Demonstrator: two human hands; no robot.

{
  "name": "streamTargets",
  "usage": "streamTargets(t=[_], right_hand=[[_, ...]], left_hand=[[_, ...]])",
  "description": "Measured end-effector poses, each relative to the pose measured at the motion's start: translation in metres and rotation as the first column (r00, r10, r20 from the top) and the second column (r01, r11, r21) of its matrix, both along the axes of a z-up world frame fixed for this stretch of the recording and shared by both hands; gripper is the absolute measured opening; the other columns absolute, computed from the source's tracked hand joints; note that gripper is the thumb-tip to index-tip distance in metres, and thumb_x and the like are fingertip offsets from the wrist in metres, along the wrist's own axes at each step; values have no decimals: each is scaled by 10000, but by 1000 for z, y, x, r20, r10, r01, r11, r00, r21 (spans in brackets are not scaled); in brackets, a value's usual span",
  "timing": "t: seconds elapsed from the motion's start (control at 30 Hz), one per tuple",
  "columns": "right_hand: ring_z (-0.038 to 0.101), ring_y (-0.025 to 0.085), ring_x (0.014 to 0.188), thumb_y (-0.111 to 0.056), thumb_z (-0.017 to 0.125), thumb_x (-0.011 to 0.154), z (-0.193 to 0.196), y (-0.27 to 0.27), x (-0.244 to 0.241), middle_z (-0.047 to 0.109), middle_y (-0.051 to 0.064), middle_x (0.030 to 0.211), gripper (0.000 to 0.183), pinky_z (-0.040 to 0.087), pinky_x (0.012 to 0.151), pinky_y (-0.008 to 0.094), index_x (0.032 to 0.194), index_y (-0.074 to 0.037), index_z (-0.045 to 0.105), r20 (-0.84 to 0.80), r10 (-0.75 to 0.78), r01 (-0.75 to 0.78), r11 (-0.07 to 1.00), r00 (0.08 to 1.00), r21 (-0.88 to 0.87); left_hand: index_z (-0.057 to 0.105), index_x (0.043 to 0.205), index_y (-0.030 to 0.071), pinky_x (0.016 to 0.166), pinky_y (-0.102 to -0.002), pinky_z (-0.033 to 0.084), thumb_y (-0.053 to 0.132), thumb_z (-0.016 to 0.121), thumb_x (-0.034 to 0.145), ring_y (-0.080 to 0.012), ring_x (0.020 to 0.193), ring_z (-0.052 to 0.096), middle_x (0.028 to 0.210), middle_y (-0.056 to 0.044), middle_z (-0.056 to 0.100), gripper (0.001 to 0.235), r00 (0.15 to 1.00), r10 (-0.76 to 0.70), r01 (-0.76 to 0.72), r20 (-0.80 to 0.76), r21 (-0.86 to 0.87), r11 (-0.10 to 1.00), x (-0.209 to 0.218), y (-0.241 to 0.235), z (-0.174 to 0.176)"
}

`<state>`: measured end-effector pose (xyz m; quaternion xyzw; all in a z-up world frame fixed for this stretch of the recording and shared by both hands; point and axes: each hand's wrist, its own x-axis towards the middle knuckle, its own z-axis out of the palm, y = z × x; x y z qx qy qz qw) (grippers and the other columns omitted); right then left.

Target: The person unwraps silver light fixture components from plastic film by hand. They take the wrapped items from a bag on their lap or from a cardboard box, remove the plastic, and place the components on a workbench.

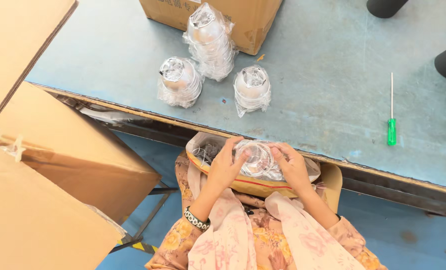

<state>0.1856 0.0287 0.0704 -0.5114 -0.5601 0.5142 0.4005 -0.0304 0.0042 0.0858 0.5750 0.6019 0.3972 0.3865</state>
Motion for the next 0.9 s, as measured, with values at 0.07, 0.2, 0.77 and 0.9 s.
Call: streamTargets(t=[0.07, 0.2, 0.77, 0.9], right_hand=[[639, 117, 1003, -330, 588, 1047, 9, -4, -5, 726, 26, 1098, 352, 488, 902, 254, 1155, -34, 745, 67, -8, -6, 976, 998, 216], [653, 135, 928, -318, 593, 1039, 15, -8, -12, 726, 36, 1028, 355, 499, 843, 260, 1134, -23, 767, 177, -116, 64, 959, 977, 276], [685, 119, 786, -204, 500, 947, -88, 3, 6, 681, -14, 847, 128, 588, 748, 311, 964, -154, 616, -687, -548, -198, 694, 478, -692], [620, 90, 681, -277, 573, 1060, -81, 8, 7, 651, 10, 833, 188, 532, 635, 247, 987, -108, 616, -674, -436, 48, 857, 596, -512]], left_hand=[[489, 1394, 109, 811, -426, 560, 453, 705, 836, -354, 865, 727, 1204, -141, 685, 689, 996, 23, -23, -89, 0, 1000, 3, -4, 15], [457, 1409, 84, 828, -463, 541, 393, 764, 857, -430, 1059, 676, 1266, -215, 646, 703, 991, 29, 5, -131, 253, 967, 14, -8, 21], [459, 1420, 93, 837, -314, 463, 375, 625, 1064, -166, 989, 530, 1124, -72, 566, 484, 755, -219, 235, 619, 56, 970, 26, 11, -98], [372, 1452, 100, 1019, -323, 454, 400, 664, 972, -175, 1153, 554, 1221, -75, 567, 637, 862, -130, 127, 489, 41, 991, 22, 12, -94]])
